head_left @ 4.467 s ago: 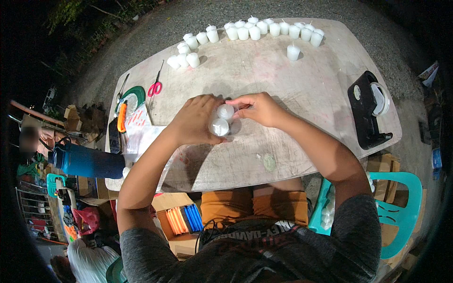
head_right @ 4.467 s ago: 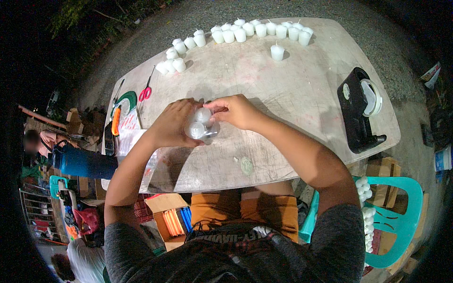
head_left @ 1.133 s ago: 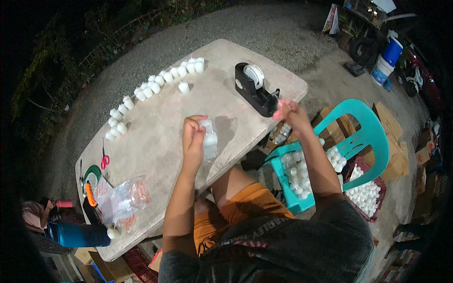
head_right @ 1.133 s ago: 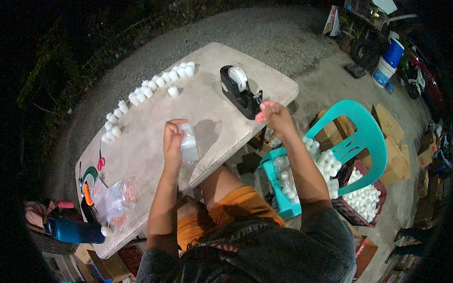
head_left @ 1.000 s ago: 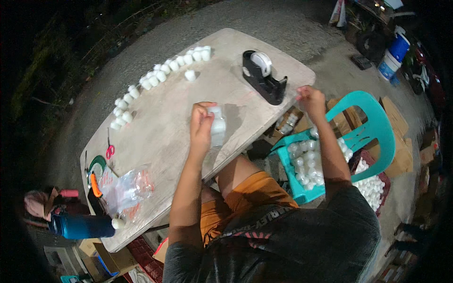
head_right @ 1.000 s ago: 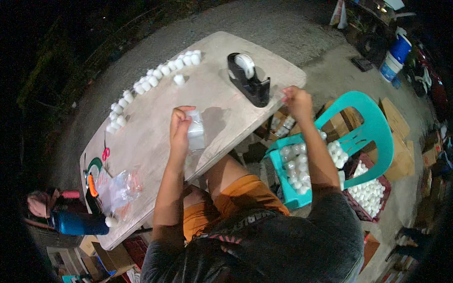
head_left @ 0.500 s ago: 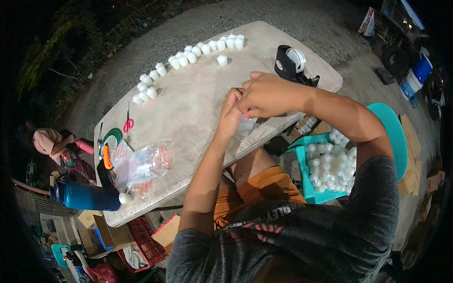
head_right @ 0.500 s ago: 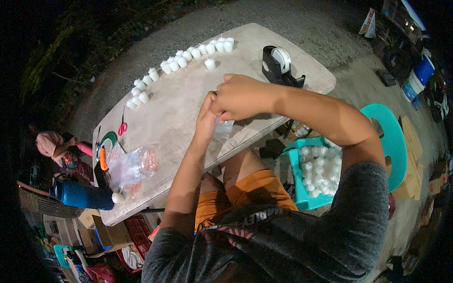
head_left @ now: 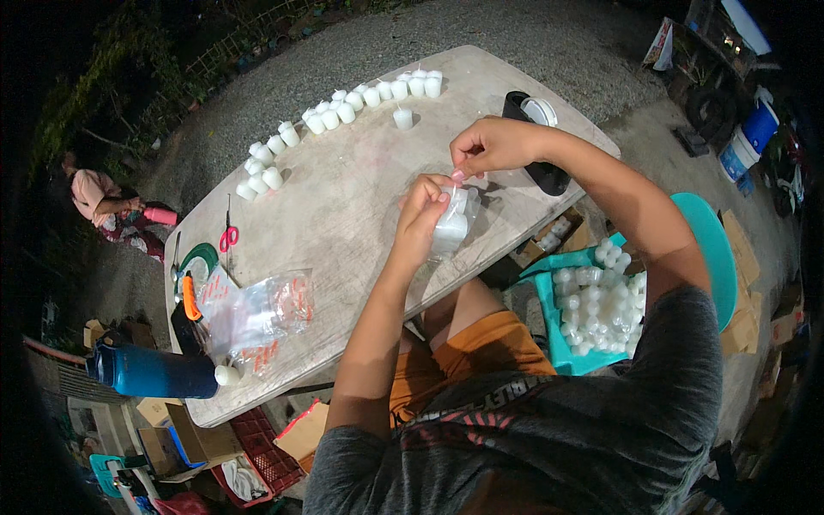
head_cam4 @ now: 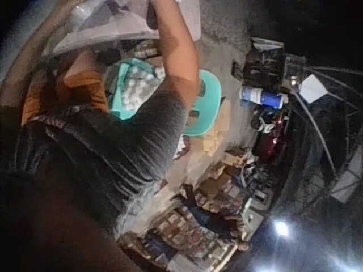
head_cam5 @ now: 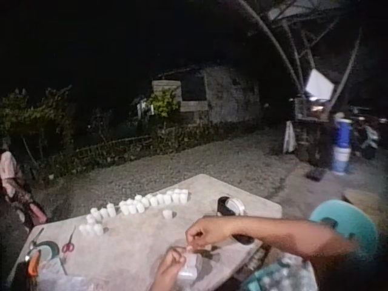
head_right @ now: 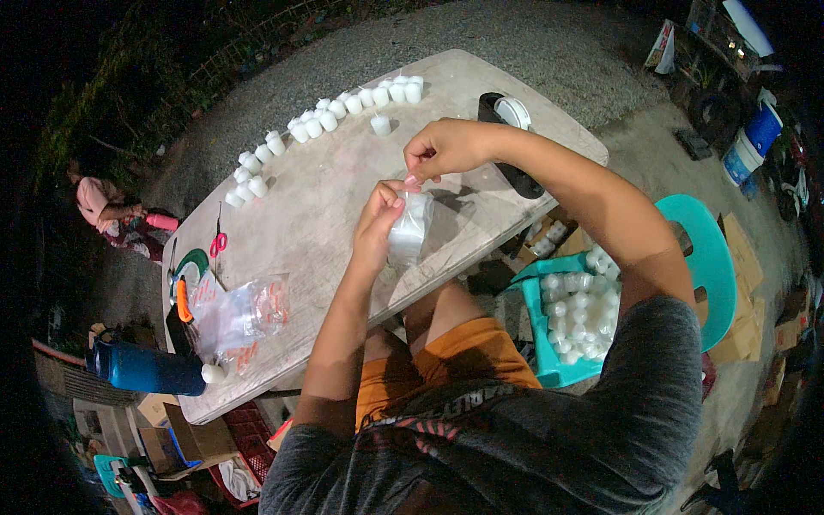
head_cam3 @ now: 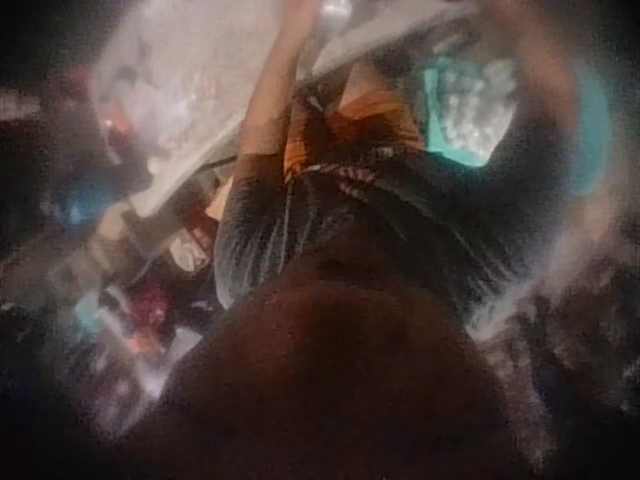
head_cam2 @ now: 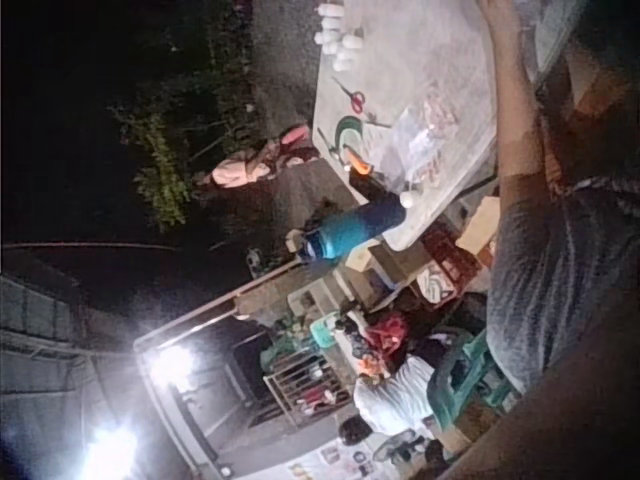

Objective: The person repeatedly picks up small white cylindrical candles from a table, places them into clear plastic bags, and seals the bags with tape. The person then places the sealed bags into a green plastic basket. The person continues this process throughout the video.

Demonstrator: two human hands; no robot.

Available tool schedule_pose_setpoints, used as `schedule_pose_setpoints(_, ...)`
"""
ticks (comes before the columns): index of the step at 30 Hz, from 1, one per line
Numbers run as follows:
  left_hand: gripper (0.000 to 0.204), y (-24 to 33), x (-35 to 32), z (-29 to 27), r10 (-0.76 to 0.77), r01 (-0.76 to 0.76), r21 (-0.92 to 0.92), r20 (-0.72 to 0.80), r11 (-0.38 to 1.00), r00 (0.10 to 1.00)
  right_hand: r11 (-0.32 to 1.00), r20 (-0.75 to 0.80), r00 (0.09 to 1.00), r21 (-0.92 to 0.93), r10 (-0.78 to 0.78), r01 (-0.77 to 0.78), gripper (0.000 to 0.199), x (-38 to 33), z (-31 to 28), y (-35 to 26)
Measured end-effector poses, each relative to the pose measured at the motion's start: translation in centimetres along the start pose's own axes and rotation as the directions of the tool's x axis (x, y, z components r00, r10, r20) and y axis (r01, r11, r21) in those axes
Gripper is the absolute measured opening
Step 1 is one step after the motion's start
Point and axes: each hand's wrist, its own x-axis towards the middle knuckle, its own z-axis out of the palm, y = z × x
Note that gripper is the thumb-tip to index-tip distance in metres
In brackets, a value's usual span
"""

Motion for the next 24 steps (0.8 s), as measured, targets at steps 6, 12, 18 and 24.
schedule_pose_setpoints(6, 0.015, -0.5, -0.6, -1.0, 0.026, -0.025, 0.204, -0.002, 0.979, 1.000, 0.965, -0.010, 1.000, 0.261, -0.004, 0.006, 0.022, 1.4, 2.4, 2.9)
schedule_pose_setpoints(12, 0.012, 0.1, -0.9, -0.7, 0.094, -0.088, 0.191, -0.022, 0.978, 0.995, 0.937, -0.305, 0.907, 0.284, 0.290, -0.204, 0.031, 1.6, 7.7, 7.4)
schedule_pose_setpoints(18, 0.041, -1.3, -1.8, 1.7, 0.263, -0.184, 0.289, -0.266, 0.940, 0.927, 0.709, -0.700, 0.633, 0.627, 0.331, 0.323, 0.017, -1.9, 12.0, 0.8)
schedule_pose_setpoints(24, 0.083, 2.3, -2.0, 0.5, 0.087, -0.055, 0.624, -0.022, 0.780, 0.996, 0.969, -0.776, 0.610, -0.009, -0.163, 0.248, 0.017, -2.2, 11.3, 0.2)
